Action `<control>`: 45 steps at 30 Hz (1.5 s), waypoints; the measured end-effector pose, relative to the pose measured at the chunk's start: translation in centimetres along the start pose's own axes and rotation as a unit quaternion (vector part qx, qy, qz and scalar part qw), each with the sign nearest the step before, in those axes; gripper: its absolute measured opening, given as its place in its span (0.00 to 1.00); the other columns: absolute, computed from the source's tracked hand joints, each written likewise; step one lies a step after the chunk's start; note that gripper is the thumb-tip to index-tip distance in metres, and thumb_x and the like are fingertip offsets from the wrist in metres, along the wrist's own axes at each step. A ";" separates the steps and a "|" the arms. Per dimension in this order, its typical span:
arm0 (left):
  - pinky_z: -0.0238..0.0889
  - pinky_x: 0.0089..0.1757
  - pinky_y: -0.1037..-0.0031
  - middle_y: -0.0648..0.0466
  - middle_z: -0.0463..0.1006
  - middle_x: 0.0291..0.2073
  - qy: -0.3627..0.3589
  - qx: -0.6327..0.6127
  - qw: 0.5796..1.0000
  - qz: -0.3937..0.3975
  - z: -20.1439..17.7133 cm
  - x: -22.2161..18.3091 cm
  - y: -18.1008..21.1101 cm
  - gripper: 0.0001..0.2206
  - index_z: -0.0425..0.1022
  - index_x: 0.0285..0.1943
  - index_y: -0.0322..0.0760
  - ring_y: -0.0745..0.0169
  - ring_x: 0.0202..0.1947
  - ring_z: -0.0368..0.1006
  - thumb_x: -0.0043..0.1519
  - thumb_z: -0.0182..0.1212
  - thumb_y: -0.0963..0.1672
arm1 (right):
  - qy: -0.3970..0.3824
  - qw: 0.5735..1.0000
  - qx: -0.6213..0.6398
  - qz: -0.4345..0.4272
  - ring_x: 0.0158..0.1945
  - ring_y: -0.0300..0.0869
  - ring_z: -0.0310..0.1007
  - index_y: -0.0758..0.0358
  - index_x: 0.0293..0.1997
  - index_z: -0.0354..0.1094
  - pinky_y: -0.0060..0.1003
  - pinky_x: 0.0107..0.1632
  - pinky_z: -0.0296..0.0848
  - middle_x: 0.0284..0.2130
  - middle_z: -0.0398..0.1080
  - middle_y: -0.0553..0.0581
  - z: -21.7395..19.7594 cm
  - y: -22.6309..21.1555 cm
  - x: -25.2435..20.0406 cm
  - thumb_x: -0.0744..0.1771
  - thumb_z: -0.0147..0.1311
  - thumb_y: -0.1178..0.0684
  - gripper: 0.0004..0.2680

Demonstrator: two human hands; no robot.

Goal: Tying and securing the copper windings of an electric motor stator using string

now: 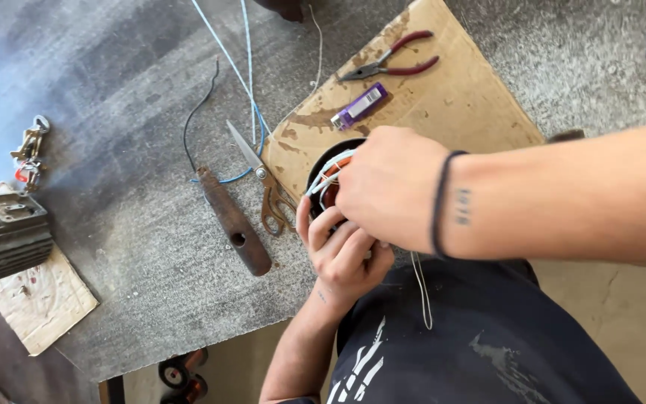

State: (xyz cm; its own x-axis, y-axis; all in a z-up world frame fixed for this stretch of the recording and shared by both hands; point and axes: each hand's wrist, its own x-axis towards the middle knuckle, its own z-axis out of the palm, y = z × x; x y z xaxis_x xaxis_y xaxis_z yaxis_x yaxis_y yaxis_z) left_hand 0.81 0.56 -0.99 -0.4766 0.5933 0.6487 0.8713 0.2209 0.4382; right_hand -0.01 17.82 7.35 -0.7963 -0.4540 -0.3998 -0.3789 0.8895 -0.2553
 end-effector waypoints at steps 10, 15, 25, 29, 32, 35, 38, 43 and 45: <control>0.51 0.65 0.42 0.61 0.80 0.28 0.073 -0.003 0.997 -0.012 1.4 -1.5 -0.2 0.05 0.83 0.34 0.48 0.58 0.43 0.73 0.58 0.63 0.47 | -0.104 0.993 0.014 0.044 0.32 0.50 0.81 0.51 0.28 0.77 0.52 0.36 0.79 0.22 0.76 0.52 -1.2 0.3 4.9 0.63 0.50 0.48 0.08; 0.52 0.65 0.42 0.60 0.80 0.28 0.084 0.011 0.996 -0.009 1.4 -1.1 -0.2 0.05 0.83 0.34 0.48 0.58 0.43 0.73 0.57 0.61 0.46 | -0.101 0.990 0.073 0.068 0.39 0.54 0.82 0.64 0.35 0.78 0.58 0.44 0.80 0.28 0.79 0.60 -1.8 -0.3 3.9 0.64 0.49 0.56 0.08; 0.53 0.64 0.42 0.60 0.80 0.29 0.087 0.001 0.996 0.003 1.7 -1.6 -0.7 0.06 0.83 0.37 0.46 0.58 0.43 0.73 0.57 0.62 0.46 | -0.028 0.972 0.173 0.156 0.37 0.58 0.81 0.62 0.30 0.78 0.53 0.44 0.80 0.26 0.78 0.62 -0.9 0.7 0.0 0.63 0.50 0.49 0.11; 0.53 0.65 0.43 0.61 0.81 0.30 0.087 0.010 0.996 0.008 1.6 -1.4 -0.5 0.07 0.84 0.39 0.48 0.59 0.43 0.74 0.57 0.61 0.46 | -0.043 0.911 0.337 0.232 0.39 0.58 0.81 0.61 0.25 0.76 0.55 0.44 0.77 0.25 0.78 0.62 -1.5 1.3 -1.1 0.64 0.47 0.43 0.15; 0.52 0.65 0.43 0.61 0.81 0.31 0.088 0.009 0.996 0.004 1.7 -1.8 -0.5 0.07 0.84 0.39 0.48 0.59 0.44 0.73 0.58 0.61 0.47 | -0.073 0.914 0.317 0.240 0.32 0.53 0.80 0.58 0.19 0.75 0.49 0.41 0.77 0.19 0.75 0.58 -2.8 1.4 -2.0 0.64 0.47 0.40 0.17; 0.51 0.65 0.43 0.60 0.82 0.31 0.090 0.005 0.996 0.010 1.9 -1.8 -0.6 0.07 0.83 0.38 0.47 0.59 0.44 0.73 0.58 0.61 0.47 | -0.114 0.957 0.193 0.186 0.32 0.51 0.79 0.55 0.22 0.77 0.46 0.43 0.78 0.20 0.75 0.57 -2.6 1.3 -1.8 0.63 0.47 0.39 0.16; 0.52 0.64 0.42 0.60 0.82 0.31 0.086 0.003 0.996 0.006 1.8 -2.3 -0.6 0.06 0.83 0.36 0.46 0.58 0.44 0.74 0.57 0.62 0.47 | -0.127 0.979 0.110 0.113 0.39 0.53 0.81 0.57 0.32 0.79 0.50 0.47 0.78 0.28 0.78 0.59 -2.8 0.5 -0.3 0.63 0.47 0.44 0.13; 0.55 0.63 0.42 0.59 0.81 0.29 0.085 0.006 0.996 -0.006 1.9 -2.3 -0.6 0.04 0.82 0.33 0.45 0.56 0.43 0.74 0.55 0.63 0.45 | -0.124 0.980 0.132 0.085 0.44 0.54 0.81 0.60 0.37 0.79 0.53 0.50 0.78 0.32 0.80 0.59 -2.7 0.5 1.4 0.64 0.49 0.49 0.11; 0.53 0.64 0.42 0.61 0.80 0.28 0.085 0.011 0.996 -0.006 1.9 -2.0 -0.5 0.06 0.84 0.36 0.47 0.58 0.42 0.73 0.54 0.63 0.45 | -0.101 0.969 0.191 0.120 0.45 0.58 0.80 0.61 0.36 0.79 0.56 0.49 0.78 0.33 0.79 0.62 -1.4 1.2 1.4 0.64 0.47 0.50 0.11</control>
State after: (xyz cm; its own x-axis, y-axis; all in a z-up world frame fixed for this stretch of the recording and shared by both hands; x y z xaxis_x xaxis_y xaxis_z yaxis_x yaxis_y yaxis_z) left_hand 1.55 0.69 -3.68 -0.4982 0.4509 0.7406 0.8670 0.2451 0.4339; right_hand -2.22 18.35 7.69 -0.7167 -0.2720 -0.6422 0.0379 0.9043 -0.4253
